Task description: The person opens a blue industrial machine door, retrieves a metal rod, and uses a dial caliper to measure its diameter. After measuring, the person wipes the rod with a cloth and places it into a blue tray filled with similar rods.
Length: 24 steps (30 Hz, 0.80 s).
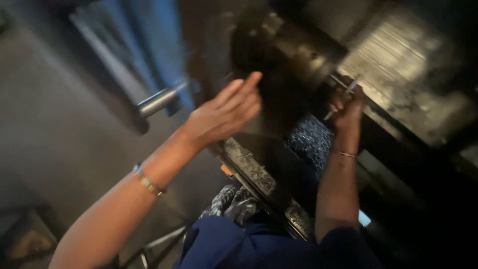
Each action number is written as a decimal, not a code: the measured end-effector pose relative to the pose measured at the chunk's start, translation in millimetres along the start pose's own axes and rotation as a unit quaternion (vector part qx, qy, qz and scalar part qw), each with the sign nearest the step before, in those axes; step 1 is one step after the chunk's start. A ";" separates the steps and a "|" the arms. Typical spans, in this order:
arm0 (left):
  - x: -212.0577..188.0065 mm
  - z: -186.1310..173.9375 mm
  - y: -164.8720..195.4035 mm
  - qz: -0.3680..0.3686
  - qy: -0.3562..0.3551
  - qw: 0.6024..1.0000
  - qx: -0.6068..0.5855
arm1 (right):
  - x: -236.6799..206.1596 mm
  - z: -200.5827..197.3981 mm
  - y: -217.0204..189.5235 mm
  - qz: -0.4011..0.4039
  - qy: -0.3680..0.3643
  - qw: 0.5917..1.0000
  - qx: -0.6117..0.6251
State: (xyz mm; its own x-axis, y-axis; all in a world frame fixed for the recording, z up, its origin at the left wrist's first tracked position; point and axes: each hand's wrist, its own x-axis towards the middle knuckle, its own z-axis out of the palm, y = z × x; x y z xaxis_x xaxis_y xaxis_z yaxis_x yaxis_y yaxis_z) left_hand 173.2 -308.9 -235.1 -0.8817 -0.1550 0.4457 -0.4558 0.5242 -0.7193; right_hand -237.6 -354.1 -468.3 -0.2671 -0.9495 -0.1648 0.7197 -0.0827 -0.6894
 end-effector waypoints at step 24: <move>-27.0 70.3 34.8 -0.019 0.081 0.996 -0.034 | 7.7 -28.9 13.7 -0.168 -0.112 0.979 0.000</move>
State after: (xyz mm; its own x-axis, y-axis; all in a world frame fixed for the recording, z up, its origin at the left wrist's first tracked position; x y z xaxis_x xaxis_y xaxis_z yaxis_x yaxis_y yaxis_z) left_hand 172.6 -345.3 -309.6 -0.8297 -0.0414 0.5567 -0.4748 0.5769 -0.6646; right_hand -248.4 -353.8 -499.4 -0.3413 -0.9114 0.2299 0.6162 -0.4016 -0.6775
